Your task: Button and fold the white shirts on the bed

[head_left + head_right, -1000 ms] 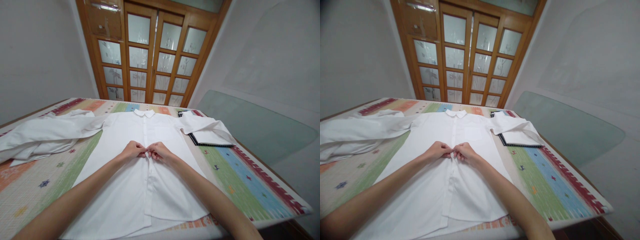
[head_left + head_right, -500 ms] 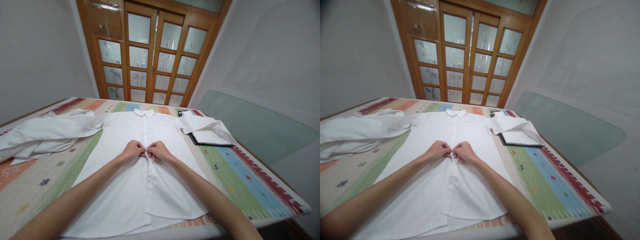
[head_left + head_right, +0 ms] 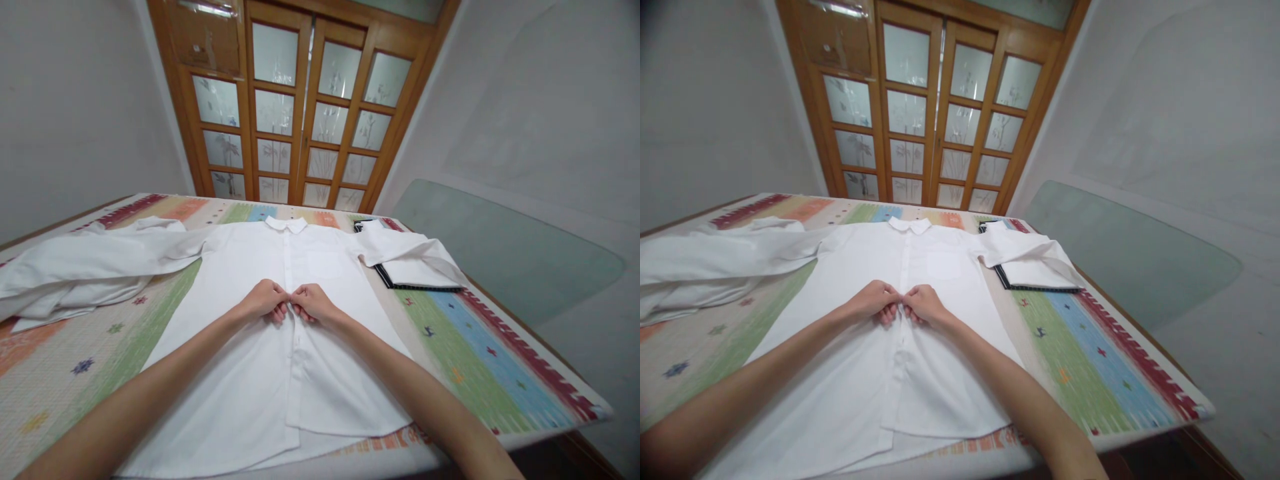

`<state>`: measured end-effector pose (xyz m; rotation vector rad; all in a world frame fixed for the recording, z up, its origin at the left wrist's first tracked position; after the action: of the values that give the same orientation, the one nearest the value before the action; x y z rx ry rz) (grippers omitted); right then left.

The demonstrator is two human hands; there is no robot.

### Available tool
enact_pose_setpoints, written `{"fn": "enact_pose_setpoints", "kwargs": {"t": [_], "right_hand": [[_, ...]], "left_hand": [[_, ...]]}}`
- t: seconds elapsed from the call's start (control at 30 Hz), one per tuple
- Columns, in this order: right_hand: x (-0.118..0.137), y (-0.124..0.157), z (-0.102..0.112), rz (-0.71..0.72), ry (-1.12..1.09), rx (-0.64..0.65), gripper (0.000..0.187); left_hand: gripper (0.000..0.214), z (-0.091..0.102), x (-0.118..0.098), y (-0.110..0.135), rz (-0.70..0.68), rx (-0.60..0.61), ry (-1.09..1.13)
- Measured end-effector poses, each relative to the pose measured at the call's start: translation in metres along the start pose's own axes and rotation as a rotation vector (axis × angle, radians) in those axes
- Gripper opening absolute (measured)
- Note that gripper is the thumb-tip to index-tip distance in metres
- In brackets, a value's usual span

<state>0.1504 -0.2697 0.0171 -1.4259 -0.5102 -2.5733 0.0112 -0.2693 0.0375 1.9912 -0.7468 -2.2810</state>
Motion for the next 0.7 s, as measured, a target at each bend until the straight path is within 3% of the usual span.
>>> {"fn": "enact_pose_setpoints", "kwargs": {"t": [0.33, 0.7], "right_hand": [[0.0032, 0.0054, 0.0012, 0.116, 0.261, -0.204, 0.012], [-0.0026, 0.0003, 0.0, 0.067, 0.256, -0.175, 0.012]], "left_hand": [[0.023, 0.0042, 0.004, -0.0019, -0.015, 0.005, -0.113], [0.03, 0.0041, 0.0043, -0.0015, 0.036, -0.008, -0.151]]}}
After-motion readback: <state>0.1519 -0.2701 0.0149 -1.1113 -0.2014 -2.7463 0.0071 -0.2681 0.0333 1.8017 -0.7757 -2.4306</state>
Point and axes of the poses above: each hand's wrist, its own y-axis away from the middle knuckle, its own z-axis out of the back of the hand, x = y × z, the point moved 2 cm from there along -y, towards the middle knuckle, and after that the axes turned 15 degrees about y, right-handed, at the moved point
